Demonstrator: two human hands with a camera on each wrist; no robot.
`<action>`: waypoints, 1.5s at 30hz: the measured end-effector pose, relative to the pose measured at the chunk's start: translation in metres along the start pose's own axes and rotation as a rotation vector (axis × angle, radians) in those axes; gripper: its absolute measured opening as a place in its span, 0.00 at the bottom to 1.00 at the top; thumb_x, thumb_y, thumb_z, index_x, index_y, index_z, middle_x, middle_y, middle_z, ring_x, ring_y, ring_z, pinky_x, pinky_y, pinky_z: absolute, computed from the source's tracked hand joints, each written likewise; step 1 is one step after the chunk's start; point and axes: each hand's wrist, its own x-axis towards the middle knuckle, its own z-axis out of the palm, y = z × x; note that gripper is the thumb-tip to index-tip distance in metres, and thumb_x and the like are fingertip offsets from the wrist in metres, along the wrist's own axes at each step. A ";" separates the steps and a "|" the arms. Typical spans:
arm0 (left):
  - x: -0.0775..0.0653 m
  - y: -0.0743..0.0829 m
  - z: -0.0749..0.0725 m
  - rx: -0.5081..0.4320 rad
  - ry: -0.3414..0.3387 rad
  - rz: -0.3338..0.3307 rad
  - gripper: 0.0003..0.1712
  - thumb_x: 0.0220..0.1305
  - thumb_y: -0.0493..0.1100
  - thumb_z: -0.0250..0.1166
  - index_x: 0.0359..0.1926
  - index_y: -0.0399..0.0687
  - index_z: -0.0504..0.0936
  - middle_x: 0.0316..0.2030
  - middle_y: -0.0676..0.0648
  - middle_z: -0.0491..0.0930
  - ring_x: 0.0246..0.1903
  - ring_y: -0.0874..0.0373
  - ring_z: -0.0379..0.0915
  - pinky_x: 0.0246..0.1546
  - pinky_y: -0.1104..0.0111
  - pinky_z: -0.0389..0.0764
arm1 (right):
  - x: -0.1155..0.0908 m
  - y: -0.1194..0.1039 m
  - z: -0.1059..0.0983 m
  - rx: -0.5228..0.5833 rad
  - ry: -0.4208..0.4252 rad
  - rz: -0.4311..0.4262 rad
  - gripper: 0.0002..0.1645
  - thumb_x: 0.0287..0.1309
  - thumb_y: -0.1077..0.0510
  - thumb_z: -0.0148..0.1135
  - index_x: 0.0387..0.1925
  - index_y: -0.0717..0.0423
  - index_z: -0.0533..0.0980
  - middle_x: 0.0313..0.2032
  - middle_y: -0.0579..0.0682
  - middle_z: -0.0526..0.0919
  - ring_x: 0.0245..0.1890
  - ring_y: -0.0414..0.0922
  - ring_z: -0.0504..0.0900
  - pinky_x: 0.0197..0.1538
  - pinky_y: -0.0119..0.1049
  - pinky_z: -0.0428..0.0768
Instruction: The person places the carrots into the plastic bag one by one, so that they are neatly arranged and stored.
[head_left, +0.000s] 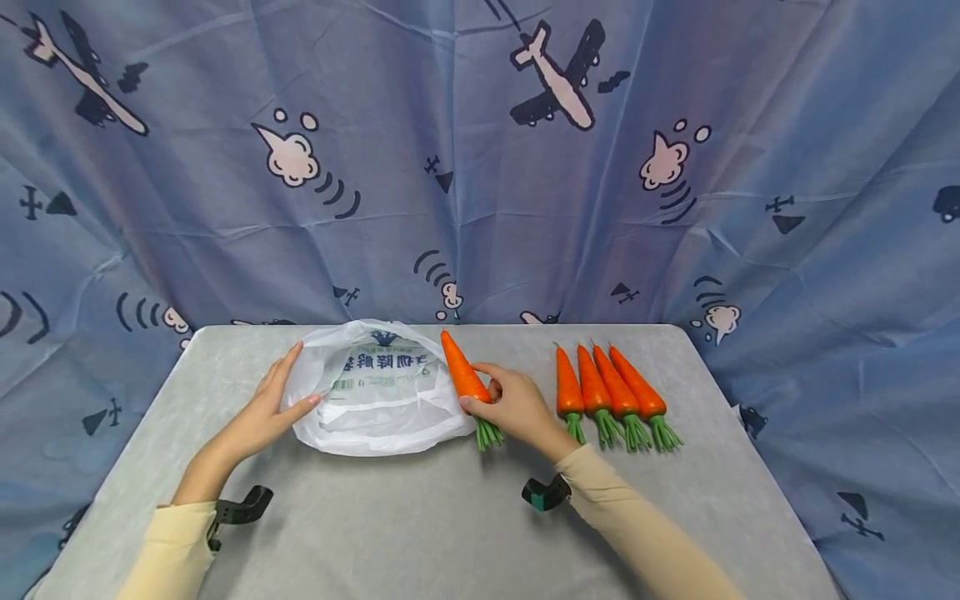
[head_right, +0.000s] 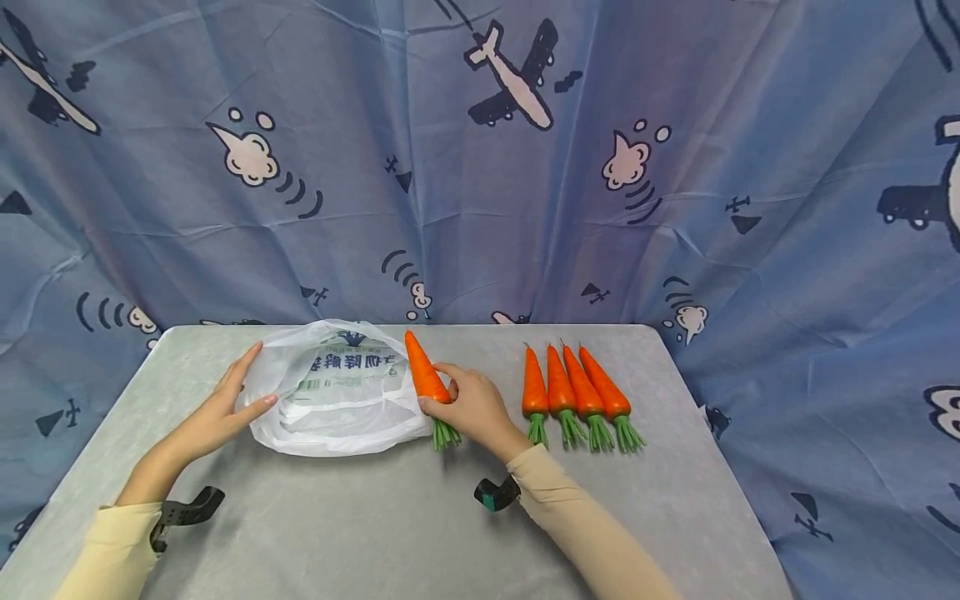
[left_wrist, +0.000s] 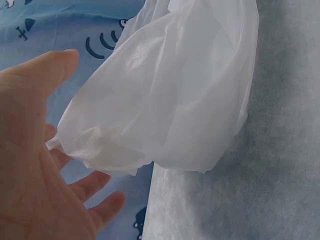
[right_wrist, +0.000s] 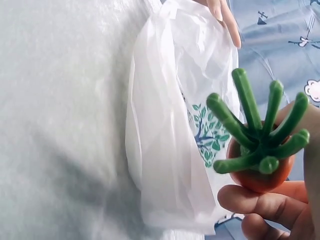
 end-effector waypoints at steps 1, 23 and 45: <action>0.000 0.000 0.000 0.000 0.001 0.003 0.53 0.69 0.50 0.62 0.80 0.55 0.34 0.74 0.26 0.45 0.72 0.24 0.41 0.64 0.26 0.49 | 0.000 -0.001 0.001 0.003 -0.002 0.000 0.36 0.52 0.40 0.71 0.61 0.48 0.77 0.18 0.43 0.69 0.19 0.39 0.66 0.25 0.29 0.62; 0.002 -0.004 0.005 0.009 -0.001 0.012 0.53 0.69 0.51 0.61 0.80 0.53 0.34 0.75 0.26 0.43 0.73 0.24 0.40 0.65 0.27 0.49 | 0.005 -0.024 0.028 0.021 -0.027 -0.029 0.38 0.52 0.38 0.71 0.62 0.48 0.76 0.18 0.41 0.70 0.19 0.36 0.66 0.24 0.27 0.61; 0.003 -0.004 0.006 0.002 -0.006 0.008 0.54 0.69 0.51 0.62 0.80 0.54 0.33 0.75 0.27 0.43 0.73 0.25 0.40 0.66 0.28 0.49 | 0.017 -0.041 0.055 0.091 -0.080 -0.033 0.38 0.53 0.37 0.70 0.63 0.48 0.76 0.18 0.42 0.70 0.18 0.37 0.65 0.24 0.27 0.61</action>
